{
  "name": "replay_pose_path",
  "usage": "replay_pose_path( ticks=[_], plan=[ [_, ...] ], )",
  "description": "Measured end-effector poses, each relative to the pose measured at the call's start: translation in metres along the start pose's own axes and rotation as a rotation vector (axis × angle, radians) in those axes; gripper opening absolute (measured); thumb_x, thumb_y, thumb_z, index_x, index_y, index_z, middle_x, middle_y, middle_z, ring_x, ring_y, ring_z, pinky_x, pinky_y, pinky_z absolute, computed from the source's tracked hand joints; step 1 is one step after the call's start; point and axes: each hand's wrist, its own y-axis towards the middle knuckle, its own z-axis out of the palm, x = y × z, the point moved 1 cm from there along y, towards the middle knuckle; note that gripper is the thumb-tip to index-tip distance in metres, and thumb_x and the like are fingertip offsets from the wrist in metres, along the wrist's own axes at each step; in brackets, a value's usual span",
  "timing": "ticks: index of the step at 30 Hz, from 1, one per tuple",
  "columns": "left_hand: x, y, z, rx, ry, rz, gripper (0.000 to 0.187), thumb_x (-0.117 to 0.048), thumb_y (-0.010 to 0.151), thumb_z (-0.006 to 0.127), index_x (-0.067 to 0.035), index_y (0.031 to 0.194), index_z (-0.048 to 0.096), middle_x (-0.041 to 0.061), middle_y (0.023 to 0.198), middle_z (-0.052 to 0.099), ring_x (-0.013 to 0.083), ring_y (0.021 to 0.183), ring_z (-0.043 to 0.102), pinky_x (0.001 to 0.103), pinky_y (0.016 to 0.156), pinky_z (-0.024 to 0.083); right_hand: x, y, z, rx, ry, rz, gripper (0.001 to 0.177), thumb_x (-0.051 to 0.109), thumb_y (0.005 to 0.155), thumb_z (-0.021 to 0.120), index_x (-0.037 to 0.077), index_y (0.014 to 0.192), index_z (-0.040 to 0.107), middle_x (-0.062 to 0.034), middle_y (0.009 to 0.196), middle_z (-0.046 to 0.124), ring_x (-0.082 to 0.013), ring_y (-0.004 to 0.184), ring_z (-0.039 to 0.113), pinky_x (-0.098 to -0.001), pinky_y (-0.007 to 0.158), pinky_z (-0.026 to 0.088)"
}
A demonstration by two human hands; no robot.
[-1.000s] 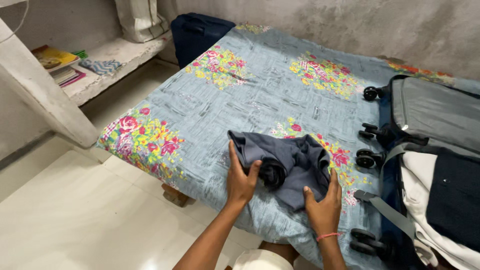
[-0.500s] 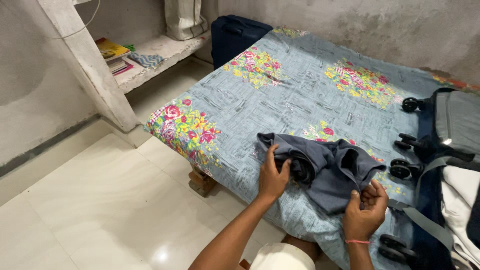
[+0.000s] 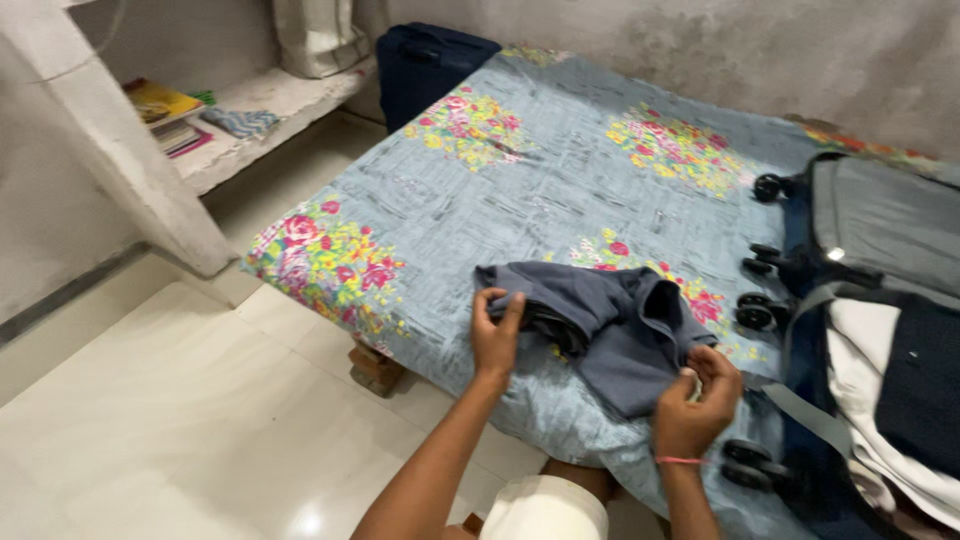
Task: The person opens a blue suitcase, adjusts the internal straps over folded clothing, and then buttons a black shirt before folding it.
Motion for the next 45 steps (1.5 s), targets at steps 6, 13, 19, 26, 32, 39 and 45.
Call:
replay_pose_path(
  ticks=[6, 13, 19, 26, 32, 39, 45],
  plan=[
    [-0.021, 0.008, -0.008, -0.055, -0.167, -0.051, 0.041, -0.011, 0.085, 0.073, -0.01, 0.122, 0.056, 0.005, 0.113, 0.057, 0.0148, 0.093, 0.057, 0.03, 0.082, 0.05, 0.042, 0.003, 0.001, 0.155, -0.264, -0.319, 0.032, -0.003, 0.084, 0.067, 0.0, 0.115, 0.063, -0.0185, 0.115, 0.065, -0.0402, 0.113, 0.061, -0.0476, 0.106, 0.045],
    [-0.041, 0.024, -0.031, -0.025, -0.018, 0.34, 0.05, -0.002, 0.09, 0.064, -0.007, 0.138, 0.052, 0.012, 0.136, 0.051, 0.0195, 0.119, 0.052, 0.033, 0.106, 0.044, 0.057, 0.007, 0.009, 0.571, -0.226, -0.412, 0.035, 0.013, 0.079, 0.075, 0.005, 0.112, 0.067, -0.0135, 0.11, 0.066, -0.0353, 0.109, 0.061, -0.0466, 0.104, 0.045],
    [-0.035, 0.021, -0.041, -0.032, -0.012, -0.024, 0.084, -0.017, 0.091, 0.073, -0.014, 0.159, 0.023, 0.015, 0.157, 0.035, 0.0267, 0.141, 0.04, 0.039, 0.115, 0.035, 0.068, 0.013, 0.017, 0.639, -0.305, -0.406, 0.06, 0.02, 0.069, 0.079, 0.004, 0.124, 0.063, -0.0172, 0.12, 0.06, -0.0389, 0.117, 0.053, -0.0503, 0.105, 0.038],
    [-0.026, 0.02, -0.042, 0.028, 0.11, 0.116, 0.095, -0.011, 0.083, 0.072, -0.011, 0.162, 0.018, 0.019, 0.161, 0.033, 0.0316, 0.146, 0.039, 0.039, 0.119, 0.033, 0.031, 0.003, 0.018, 0.583, -0.391, -0.329, 0.05, -0.002, 0.063, 0.06, 0.008, 0.111, 0.069, -0.0134, 0.111, 0.067, -0.036, 0.113, 0.059, -0.0476, 0.108, 0.042],
    [-0.012, 0.023, -0.044, -0.038, 0.213, 0.234, 0.09, -0.004, 0.083, 0.071, -0.009, 0.16, 0.024, 0.02, 0.162, 0.035, 0.0313, 0.149, 0.036, 0.039, 0.121, 0.029, 0.016, -0.001, 0.005, 0.394, -0.281, -0.184, 0.049, -0.006, 0.069, 0.052, 0.003, 0.114, 0.068, -0.0201, 0.108, 0.066, -0.0405, 0.105, 0.061, -0.0463, 0.099, 0.047],
    [-0.008, 0.028, -0.044, -0.091, 0.048, -0.033, 0.095, -0.005, 0.078, 0.07, -0.015, 0.159, 0.022, 0.019, 0.16, 0.033, 0.0296, 0.144, 0.039, 0.038, 0.117, 0.032, 0.019, -0.003, -0.004, 0.109, -0.089, -0.057, 0.034, -0.005, 0.083, 0.052, 0.001, 0.113, 0.067, -0.0182, 0.103, 0.068, -0.0327, 0.093, 0.067, -0.0386, 0.088, 0.051],
    [-0.01, 0.028, -0.046, -0.117, -0.001, -0.046, 0.096, -0.006, 0.075, 0.064, -0.015, 0.16, 0.022, 0.019, 0.16, 0.033, 0.03, 0.144, 0.039, 0.038, 0.117, 0.031, 0.011, -0.003, -0.006, 0.132, -0.044, 0.023, 0.028, -0.003, 0.09, 0.054, 0.001, 0.114, 0.067, -0.0148, 0.101, 0.068, -0.0254, 0.089, 0.065, -0.0355, 0.084, 0.051]
  ],
)
